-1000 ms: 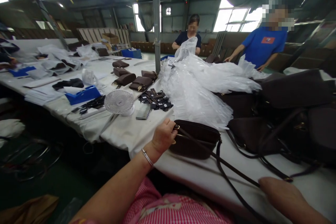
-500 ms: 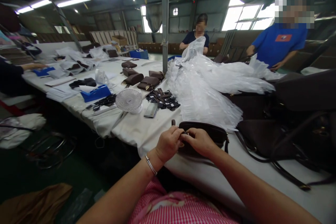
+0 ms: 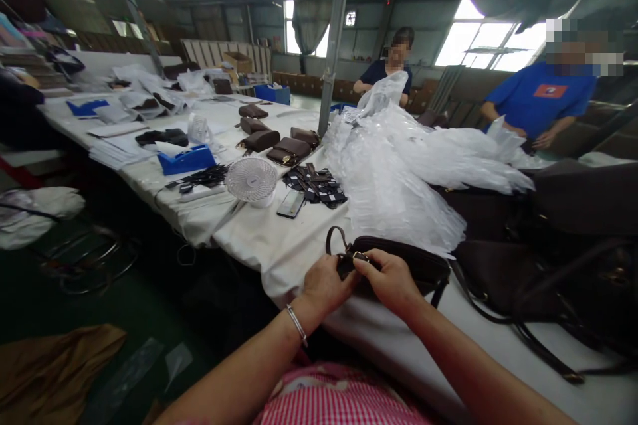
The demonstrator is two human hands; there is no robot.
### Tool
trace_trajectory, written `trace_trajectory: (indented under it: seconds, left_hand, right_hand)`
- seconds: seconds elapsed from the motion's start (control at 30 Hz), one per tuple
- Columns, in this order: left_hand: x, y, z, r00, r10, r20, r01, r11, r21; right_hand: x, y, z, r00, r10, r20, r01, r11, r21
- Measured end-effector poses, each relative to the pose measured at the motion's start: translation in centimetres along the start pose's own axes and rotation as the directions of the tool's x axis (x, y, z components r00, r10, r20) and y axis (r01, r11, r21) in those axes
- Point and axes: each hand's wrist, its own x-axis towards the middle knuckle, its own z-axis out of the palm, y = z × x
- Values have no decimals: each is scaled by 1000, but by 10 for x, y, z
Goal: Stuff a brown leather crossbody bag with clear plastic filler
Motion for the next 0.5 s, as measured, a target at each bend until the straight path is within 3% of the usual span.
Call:
trace_trajectory:
  seconds: [0.07,0.17,0.23,0.3,0.4,0.5]
  left_hand:
    - [6,6,5,998,0,-70,-13,984,-175]
    - [21,9,18,997,-70,23,72,852,-519]
    - [31,9,26,992,-111,57,122,760,-639]
    - [39,7,31,995,-97,35,96,744,-662]
    - [47,1,33,996,-92,8,75,753,-654]
    - [51,-5,35,996,-92,21,81,719,-690]
  right_hand:
    - [-1,-1,2,989,137,54,-146,964,224]
    - [-6,-3,9,933,306,190,-361,777,516]
    - [-13,-6,14,891,367,267,-452,658,602]
    - [-26,-10,12,863,394,316,-502,595,628]
    - [-60,-19,-15,852,377,363,-523,571,632]
    - [-106,-24,-69,888,302,347,-458,652,604]
